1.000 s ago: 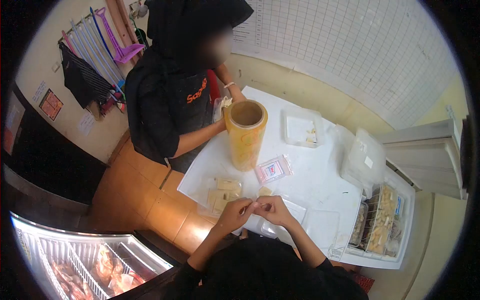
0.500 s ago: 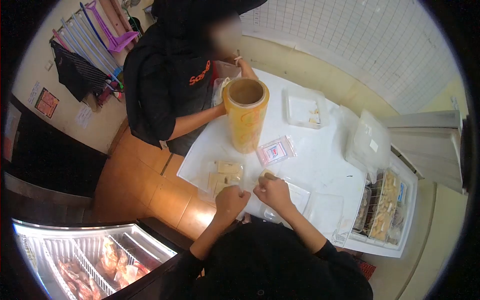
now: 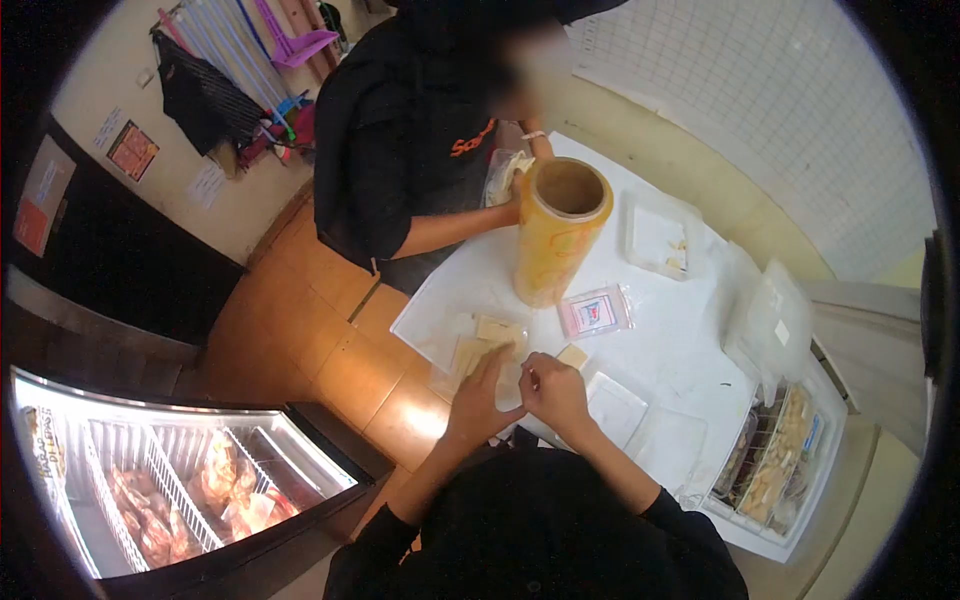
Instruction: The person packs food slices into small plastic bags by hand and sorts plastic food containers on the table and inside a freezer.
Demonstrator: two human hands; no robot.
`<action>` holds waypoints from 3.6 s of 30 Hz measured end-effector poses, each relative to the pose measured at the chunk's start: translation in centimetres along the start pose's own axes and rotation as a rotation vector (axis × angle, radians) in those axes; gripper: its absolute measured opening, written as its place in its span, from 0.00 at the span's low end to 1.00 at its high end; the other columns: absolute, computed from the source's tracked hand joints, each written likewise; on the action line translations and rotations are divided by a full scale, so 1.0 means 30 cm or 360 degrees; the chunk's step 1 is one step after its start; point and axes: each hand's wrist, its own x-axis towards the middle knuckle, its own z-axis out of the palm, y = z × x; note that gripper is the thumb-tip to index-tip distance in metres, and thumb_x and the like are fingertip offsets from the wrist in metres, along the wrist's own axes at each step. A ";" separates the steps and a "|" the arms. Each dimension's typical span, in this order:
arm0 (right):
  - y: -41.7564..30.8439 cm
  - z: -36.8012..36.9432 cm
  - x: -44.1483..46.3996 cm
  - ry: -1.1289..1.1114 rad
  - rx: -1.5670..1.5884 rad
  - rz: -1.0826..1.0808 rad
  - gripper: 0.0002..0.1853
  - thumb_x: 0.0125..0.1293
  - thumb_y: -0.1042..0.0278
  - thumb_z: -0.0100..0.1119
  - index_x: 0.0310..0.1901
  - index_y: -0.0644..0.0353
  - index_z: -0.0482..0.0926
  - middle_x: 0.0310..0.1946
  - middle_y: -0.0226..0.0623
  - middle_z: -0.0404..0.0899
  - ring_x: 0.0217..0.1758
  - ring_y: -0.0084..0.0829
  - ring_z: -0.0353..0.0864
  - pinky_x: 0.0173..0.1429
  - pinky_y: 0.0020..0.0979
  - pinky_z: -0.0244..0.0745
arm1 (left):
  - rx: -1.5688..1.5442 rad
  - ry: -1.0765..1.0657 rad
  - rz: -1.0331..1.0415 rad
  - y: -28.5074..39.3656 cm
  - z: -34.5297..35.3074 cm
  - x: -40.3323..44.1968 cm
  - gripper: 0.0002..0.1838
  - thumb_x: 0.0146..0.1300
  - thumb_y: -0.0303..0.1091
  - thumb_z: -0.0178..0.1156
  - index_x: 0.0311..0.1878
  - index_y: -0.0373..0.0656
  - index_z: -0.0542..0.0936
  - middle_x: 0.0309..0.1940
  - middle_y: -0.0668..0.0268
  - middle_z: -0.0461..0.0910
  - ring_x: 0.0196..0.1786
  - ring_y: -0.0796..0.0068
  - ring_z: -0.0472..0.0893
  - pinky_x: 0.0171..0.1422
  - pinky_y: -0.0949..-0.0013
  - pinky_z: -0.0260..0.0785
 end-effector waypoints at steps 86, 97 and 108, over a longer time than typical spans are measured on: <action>0.110 0.114 0.172 -0.0543 0.0549 -0.0058 0.13 0.66 0.61 0.61 0.33 0.65 0.79 0.23 0.38 0.82 0.26 0.24 0.81 0.31 0.30 0.75 | 0.0135 0.0407 -0.0103 -0.087 0.100 0.020 0.27 0.41 0.19 0.67 0.48 0.39 0.73 0.53 0.55 0.74 0.53 0.55 0.75 0.53 0.61 0.72; 0.126 0.056 0.242 -0.0607 0.1053 -0.0571 0.09 0.59 0.76 0.60 0.39 0.73 0.79 0.33 0.39 0.82 0.33 0.29 0.78 0.40 0.32 0.77 | 0.0368 0.0829 0.0079 -0.126 0.229 0.071 0.18 0.54 0.50 0.69 0.40 0.46 0.83 0.36 0.52 0.82 0.50 0.60 0.80 0.58 0.52 0.68; -0.001 -0.032 0.249 -0.1132 0.0770 -0.0529 0.11 0.63 0.66 0.66 0.39 0.67 0.80 0.36 0.36 0.82 0.39 0.26 0.77 0.45 0.29 0.74 | -0.0832 0.1040 -0.0428 -0.077 0.044 -0.106 0.22 0.48 0.53 0.73 0.33 0.44 0.82 0.25 0.65 0.80 0.27 0.74 0.78 0.32 0.68 0.70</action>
